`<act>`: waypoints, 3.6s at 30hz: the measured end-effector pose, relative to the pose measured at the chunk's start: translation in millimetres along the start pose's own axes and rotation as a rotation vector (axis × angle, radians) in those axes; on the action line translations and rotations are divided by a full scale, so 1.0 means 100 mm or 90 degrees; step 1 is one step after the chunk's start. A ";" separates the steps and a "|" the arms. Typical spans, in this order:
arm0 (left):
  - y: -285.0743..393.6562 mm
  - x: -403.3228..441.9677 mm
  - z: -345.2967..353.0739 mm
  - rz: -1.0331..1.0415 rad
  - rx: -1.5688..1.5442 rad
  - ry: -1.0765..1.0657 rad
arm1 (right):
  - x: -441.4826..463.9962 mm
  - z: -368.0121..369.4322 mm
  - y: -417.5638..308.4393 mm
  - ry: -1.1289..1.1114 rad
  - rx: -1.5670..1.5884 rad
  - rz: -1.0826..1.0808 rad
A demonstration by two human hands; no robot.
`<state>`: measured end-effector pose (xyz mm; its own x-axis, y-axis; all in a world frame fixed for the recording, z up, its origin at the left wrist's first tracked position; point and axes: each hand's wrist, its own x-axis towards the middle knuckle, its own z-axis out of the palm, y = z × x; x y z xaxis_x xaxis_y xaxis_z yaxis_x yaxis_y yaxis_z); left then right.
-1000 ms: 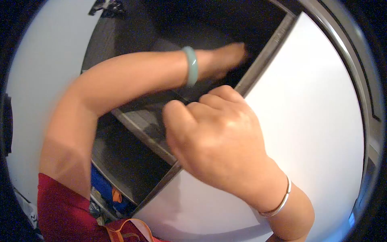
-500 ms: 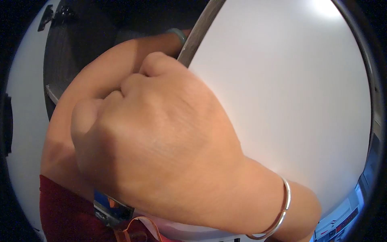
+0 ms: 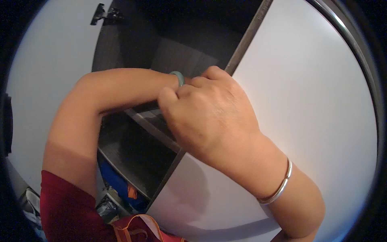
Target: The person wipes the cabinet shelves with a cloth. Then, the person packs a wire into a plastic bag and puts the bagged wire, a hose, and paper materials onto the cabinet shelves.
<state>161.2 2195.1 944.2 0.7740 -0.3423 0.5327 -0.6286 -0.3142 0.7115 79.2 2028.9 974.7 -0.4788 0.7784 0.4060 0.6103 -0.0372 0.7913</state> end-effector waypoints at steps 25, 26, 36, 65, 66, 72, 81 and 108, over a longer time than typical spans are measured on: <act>0.54 -1.74 -0.17 -0.065 0.527 0.105 | 0.74 0.19 -0.35 -0.635 0.328 0.381; 0.53 -1.76 -0.18 -0.094 0.524 0.117 | 0.72 0.26 -0.36 -0.586 0.349 0.397; 0.31 -2.62 -0.86 -0.052 0.528 0.548 | 1.86 1.24 -0.63 -0.271 0.661 0.351; -0.48 -0.36 -1.61 -0.328 0.709 -0.220 | 1.09 2.27 0.68 -0.725 0.146 0.612; -0.49 -0.38 -1.64 -0.325 0.692 -0.221 | 1.14 2.16 0.60 -0.703 0.162 0.599; -0.39 -0.78 -2.01 -0.356 0.774 -0.064 | 1.47 2.76 0.81 -0.475 0.197 0.418; -0.17 -0.88 -2.12 -0.157 0.802 0.477 | 2.45 2.47 1.67 0.016 -0.099 0.295; -0.45 -0.80 -1.55 -0.100 0.827 0.113 | 1.40 2.20 1.16 -0.309 -0.130 0.216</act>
<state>139.9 2374.2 940.9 0.7817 -0.1366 0.6085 -0.0705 -0.9888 -0.1313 222.0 2270.9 1023.1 0.0909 0.8962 0.4343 0.5223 -0.4142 0.7454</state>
